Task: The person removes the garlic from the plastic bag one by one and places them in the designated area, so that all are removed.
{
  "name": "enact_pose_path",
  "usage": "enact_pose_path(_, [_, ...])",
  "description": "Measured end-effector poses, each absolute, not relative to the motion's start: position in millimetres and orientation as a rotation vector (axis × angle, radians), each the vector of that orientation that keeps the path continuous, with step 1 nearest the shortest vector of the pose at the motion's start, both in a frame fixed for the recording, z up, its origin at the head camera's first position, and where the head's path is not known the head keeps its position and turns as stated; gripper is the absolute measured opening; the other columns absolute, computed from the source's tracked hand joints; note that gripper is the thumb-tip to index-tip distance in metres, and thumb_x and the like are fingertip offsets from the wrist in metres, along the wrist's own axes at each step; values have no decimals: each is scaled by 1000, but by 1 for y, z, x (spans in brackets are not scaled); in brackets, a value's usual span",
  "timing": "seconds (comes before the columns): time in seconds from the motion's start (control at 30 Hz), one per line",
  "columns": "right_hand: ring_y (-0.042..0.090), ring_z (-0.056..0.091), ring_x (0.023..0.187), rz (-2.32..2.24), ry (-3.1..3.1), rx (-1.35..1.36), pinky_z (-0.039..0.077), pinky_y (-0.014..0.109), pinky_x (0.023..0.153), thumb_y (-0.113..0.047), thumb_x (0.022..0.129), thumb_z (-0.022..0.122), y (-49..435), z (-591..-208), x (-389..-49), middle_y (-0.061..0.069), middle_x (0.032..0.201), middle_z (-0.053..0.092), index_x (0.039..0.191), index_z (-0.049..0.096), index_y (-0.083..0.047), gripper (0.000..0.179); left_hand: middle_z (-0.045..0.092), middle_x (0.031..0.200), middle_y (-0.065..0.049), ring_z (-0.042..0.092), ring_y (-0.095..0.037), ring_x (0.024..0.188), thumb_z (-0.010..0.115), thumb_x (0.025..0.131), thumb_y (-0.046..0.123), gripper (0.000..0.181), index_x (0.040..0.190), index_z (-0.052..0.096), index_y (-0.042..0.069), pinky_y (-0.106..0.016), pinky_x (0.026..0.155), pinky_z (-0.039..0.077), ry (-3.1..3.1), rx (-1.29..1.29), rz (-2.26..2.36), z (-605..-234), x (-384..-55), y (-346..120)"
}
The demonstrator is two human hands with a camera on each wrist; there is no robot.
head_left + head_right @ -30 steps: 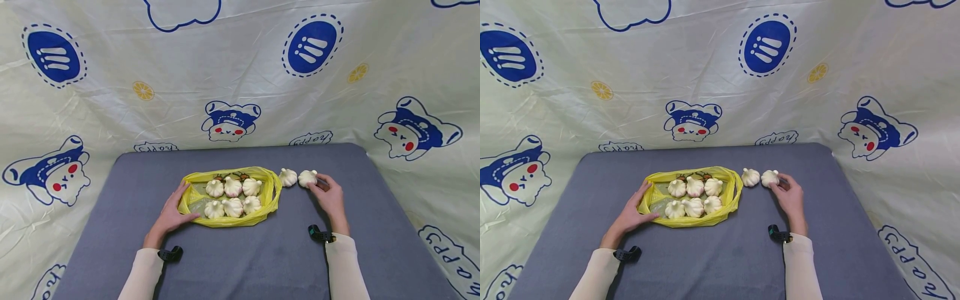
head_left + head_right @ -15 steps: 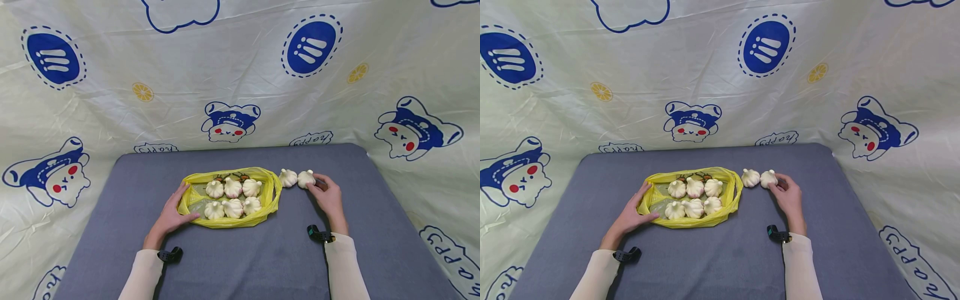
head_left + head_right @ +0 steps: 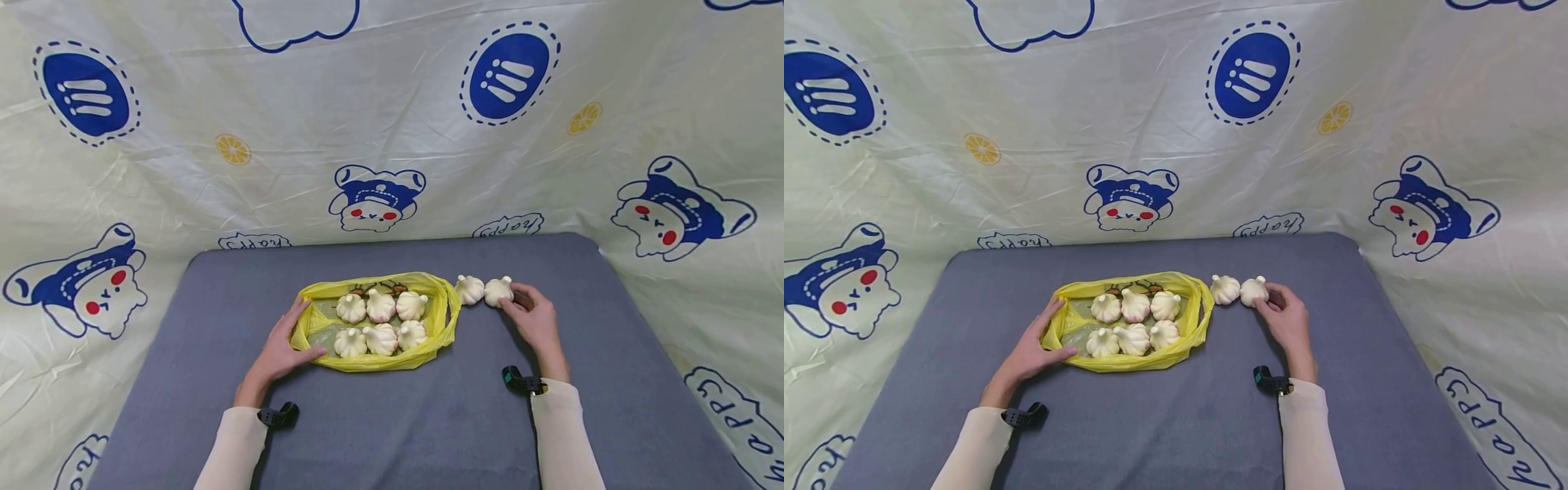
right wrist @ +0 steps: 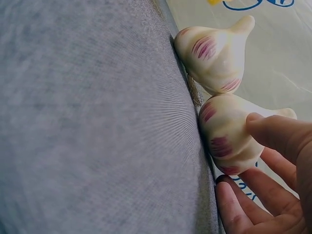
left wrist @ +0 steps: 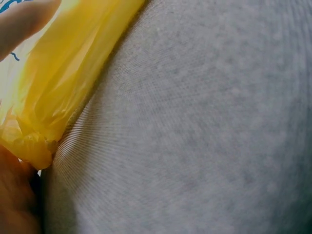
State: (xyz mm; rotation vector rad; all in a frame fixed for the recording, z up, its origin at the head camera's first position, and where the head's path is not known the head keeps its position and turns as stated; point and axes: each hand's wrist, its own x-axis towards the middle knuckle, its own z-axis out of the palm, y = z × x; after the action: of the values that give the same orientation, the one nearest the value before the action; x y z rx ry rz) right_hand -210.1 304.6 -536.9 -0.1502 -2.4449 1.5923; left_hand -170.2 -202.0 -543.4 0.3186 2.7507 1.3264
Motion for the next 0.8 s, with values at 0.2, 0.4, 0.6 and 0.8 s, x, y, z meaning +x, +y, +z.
enact_pose_path(0.2, [44,57,131,1571,-2485,-131,43,-2,84,-10,96,73,305,-534,-211,30,142,57,137,56,8,48,15,174,-10,14,-43,158,83,81,42,101,163,30,16,-62,127,11,2752,317,1317,-542,-171,-202])
enact_pose_path(0.4, [47,53,135,1513,-2585,-83,39,-4,83,-18,98,72,308,-528,-210,32,146,52,142,51,8,55,15,173,-11,15,-45,157,83,81,42,101,163,31,16,-66,125,13,2755,326,1318,-542,-170,-203])
enact_pose_path(0.6, [49,54,134,1434,-2705,-33,46,6,87,-24,98,72,312,-520,-209,33,150,48,148,45,7,64,16,173,-11,15,-43,158,82,81,42,100,162,31,14,-62,127,11,2760,337,1313,-542,-170,-203])
enact_pose_path(0.8, [52,52,134,1297,-2832,28,51,56,104,-35,98,71,317,-508,-207,34,154,43,154,38,2,75,17,173,-12,15,-44,157,83,80,42,100,162,32,14,-62,126,11,2761,350,1326,-542,-170,-202])
